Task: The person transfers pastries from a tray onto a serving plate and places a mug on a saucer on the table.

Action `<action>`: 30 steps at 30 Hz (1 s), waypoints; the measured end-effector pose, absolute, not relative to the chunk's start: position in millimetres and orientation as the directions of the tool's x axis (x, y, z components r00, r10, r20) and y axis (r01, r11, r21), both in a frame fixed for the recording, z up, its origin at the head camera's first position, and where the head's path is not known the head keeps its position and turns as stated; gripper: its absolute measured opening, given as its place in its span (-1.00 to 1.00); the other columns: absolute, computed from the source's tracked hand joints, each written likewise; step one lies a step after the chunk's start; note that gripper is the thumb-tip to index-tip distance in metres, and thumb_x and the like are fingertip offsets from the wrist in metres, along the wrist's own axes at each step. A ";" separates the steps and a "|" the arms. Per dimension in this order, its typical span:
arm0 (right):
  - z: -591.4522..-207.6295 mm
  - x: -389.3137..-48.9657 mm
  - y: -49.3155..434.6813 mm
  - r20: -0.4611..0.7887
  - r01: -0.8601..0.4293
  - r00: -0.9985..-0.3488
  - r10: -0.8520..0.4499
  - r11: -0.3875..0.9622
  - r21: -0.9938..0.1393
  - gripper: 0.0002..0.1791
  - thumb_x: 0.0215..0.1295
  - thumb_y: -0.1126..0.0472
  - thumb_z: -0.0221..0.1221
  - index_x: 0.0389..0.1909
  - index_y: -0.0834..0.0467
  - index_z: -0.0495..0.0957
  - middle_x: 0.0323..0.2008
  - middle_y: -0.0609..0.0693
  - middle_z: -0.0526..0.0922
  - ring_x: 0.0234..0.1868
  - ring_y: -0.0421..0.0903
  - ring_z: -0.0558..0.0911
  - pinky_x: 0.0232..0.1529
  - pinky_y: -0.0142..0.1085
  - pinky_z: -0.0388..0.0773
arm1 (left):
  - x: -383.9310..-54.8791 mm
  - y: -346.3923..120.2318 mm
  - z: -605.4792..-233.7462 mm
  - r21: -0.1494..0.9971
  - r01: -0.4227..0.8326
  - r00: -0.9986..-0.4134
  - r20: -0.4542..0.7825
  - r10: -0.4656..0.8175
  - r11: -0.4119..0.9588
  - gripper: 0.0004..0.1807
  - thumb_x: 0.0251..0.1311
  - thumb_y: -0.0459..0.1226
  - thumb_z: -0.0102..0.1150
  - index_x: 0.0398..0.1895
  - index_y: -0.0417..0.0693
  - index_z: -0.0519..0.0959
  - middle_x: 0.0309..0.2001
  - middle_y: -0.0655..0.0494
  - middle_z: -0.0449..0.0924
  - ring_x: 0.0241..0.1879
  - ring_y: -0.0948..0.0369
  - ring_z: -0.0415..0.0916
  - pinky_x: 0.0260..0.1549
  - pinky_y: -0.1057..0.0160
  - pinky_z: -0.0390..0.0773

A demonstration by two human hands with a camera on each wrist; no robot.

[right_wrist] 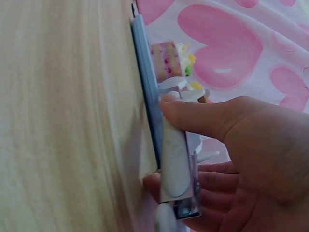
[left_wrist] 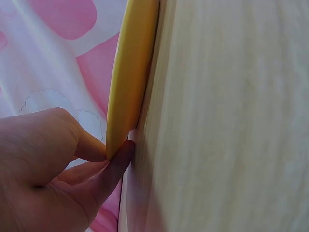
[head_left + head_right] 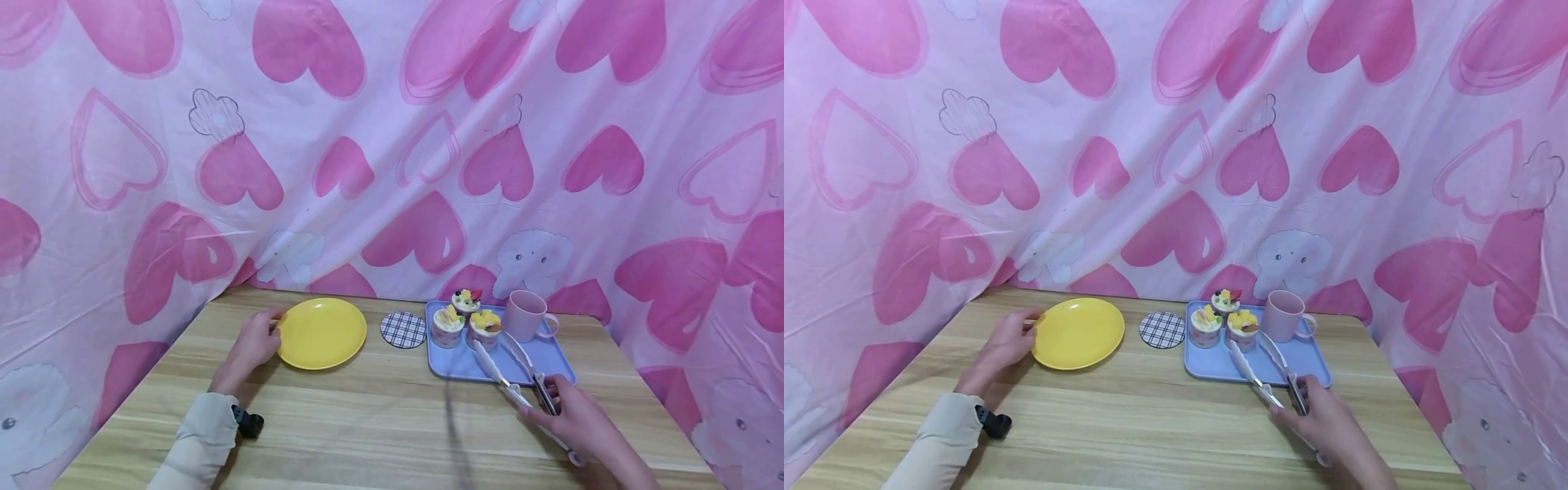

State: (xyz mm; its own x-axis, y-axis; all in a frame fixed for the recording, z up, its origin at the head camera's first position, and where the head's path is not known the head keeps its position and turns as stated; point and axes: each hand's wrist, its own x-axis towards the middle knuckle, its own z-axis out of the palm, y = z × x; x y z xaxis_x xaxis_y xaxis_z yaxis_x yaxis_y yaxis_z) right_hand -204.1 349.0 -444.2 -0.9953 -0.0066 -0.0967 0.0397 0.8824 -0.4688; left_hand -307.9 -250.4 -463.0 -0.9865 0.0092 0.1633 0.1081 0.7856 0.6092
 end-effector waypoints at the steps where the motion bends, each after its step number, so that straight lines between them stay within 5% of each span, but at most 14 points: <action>1: -445.0 -204.6 348.5 -0.078 0.030 -0.997 -0.008 0.883 -0.469 0.00 0.15 -0.38 0.51 0.29 0.33 0.47 -0.02 0.13 0.71 -0.08 0.00 0.63 -0.13 -0.16 0.70 | -307.7 -250.7 -462.6 0.609 0.106 -0.987 0.163 0.007 0.786 -0.43 0.39 -0.53 0.05 0.48 -0.41 0.46 0.36 -0.45 0.56 0.30 -0.29 0.62 0.21 -0.19 0.72; 11: -452.4 -215.4 344.6 -0.044 0.064 -0.998 0.049 0.868 -0.493 0.04 0.13 -0.41 0.50 0.28 0.38 0.52 -0.06 0.14 0.72 -0.13 -0.02 0.59 -0.14 -0.18 0.72 | -307.4 -248.9 -460.7 0.604 0.087 -0.989 0.146 -0.003 0.792 -0.43 0.40 -0.52 0.06 0.48 -0.39 0.45 0.37 -0.44 0.55 0.31 -0.28 0.61 0.21 -0.18 0.72; 18: -461.6 -217.3 344.5 0.039 0.013 -0.999 0.037 0.868 -0.496 -0.06 0.22 -0.35 0.48 0.23 0.40 0.55 -0.19 0.09 0.69 -0.23 -0.04 0.54 -0.36 -0.34 0.43 | -307.0 -249.7 -461.8 0.604 0.092 -0.989 0.149 0.001 0.791 -0.44 0.40 -0.52 0.05 0.47 -0.40 0.46 0.36 -0.43 0.57 0.30 -0.27 0.62 0.22 -0.18 0.72; 25: -463.0 -217.4 343.7 0.037 -0.012 -0.999 0.006 0.883 -0.469 0.06 0.34 -0.45 0.31 0.39 0.42 0.40 0.10 0.26 0.67 -0.02 0.07 0.58 -0.04 -0.11 0.63 | -307.7 -250.1 -462.8 0.611 0.089 -0.989 0.146 -0.002 0.787 -0.45 0.41 -0.51 0.04 0.47 -0.39 0.46 0.37 -0.42 0.56 0.30 -0.27 0.62 0.22 -0.18 0.72; 30: -463.6 -218.7 341.3 0.024 0.016 -0.999 0.031 0.872 -0.489 0.10 0.34 -0.48 0.28 0.43 0.41 0.29 0.13 0.29 0.60 0.03 0.11 0.55 -0.02 -0.12 0.62 | -307.2 -251.0 -462.3 0.598 0.117 -0.984 0.179 0.010 0.793 -0.46 0.39 -0.52 0.07 0.44 -0.40 0.50 0.33 -0.43 0.59 0.26 -0.26 0.64 0.20 -0.19 0.73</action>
